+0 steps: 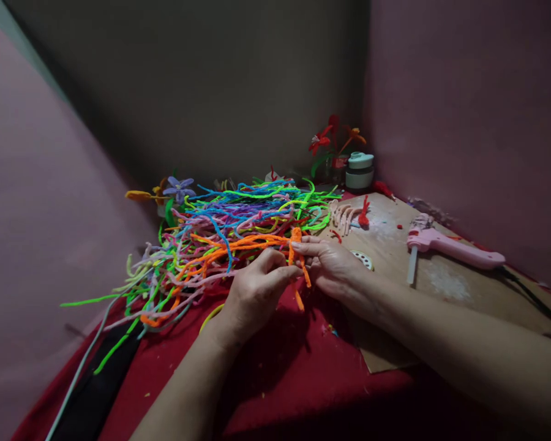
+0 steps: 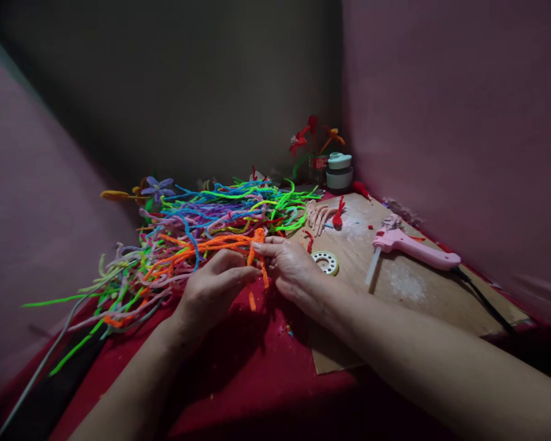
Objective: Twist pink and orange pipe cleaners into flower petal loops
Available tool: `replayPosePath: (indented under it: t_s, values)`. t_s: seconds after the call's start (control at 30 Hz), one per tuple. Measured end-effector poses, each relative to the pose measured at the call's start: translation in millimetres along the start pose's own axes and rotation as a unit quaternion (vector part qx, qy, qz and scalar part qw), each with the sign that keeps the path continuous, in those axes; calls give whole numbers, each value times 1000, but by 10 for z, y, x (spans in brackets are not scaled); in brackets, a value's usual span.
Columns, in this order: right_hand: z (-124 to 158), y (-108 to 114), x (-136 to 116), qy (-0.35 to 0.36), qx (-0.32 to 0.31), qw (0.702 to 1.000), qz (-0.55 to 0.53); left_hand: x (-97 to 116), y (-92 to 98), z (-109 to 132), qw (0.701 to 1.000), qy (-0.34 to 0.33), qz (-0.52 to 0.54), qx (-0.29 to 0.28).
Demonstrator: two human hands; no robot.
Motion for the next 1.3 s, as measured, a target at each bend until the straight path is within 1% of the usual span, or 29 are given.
replayPosePath:
  t_s: [0.07,0.17,0.23,0.33,0.37,0.43,0.5,0.57,0.63,0.7,0.77,0.83,0.93,1.0,1.03,1.1,1.13,1.23,1.3]
  values:
    - [2,2,-14,1,16,1000,2,19,28,-11,1000,8,6,7]
    - [13,-4,-30,-9,28,999,22,46,95,-48,996,59,57,24]
    - [25,-13,-32,-16,22,999,43,66,140,-78,990,90,101,39]
    - [43,-22,-24,-11,7,997,73,124,187,-125,977,119,173,40]
    - [47,-24,-18,-4,2,997,82,148,197,-137,968,138,203,44]
    - [50,-25,-2,10,-9,995,102,191,213,-153,935,204,277,82]
    - [44,-22,20,20,-20,992,123,217,227,-155,890,272,334,152]
    - [30,-14,45,27,-24,989,143,220,243,-153,853,307,362,217]
    - [16,-3,66,41,-30,986,159,209,264,-152,839,314,364,257]
    - [12,3,79,51,-37,983,174,197,285,-152,843,318,342,266]
    - [23,2,84,51,-43,980,187,198,303,-156,858,319,310,256]
    - [45,-5,82,41,-46,977,205,211,319,-163,874,315,286,235]
    - [73,-14,73,38,-58,973,221,234,336,-180,902,305,247,178]
    - [80,-14,65,41,-63,973,219,236,334,-189,915,301,222,153]
    - [81,-14,60,43,-61,974,215,229,326,-190,914,306,222,151]
    - [82,-15,49,46,-47,977,205,202,294,-189,897,336,248,143]
    - [83,-19,43,47,-41,978,199,184,272,-188,886,358,268,124]
    - [90,-39,31,51,-38,981,181,141,210,-186,857,406,317,23]
    - [90,-44,34,51,-42,982,177,125,191,-185,844,421,333,-13]
Point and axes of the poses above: each hand's wrist, its own z-axis away from the middle knuckle, its own y-axis out of the back of the hand, x = y × z, the point moved 1 cm from there along -z, towards the middle knuckle, and after that the axes turned 9 degrees about -y, right-handed, at the moved point
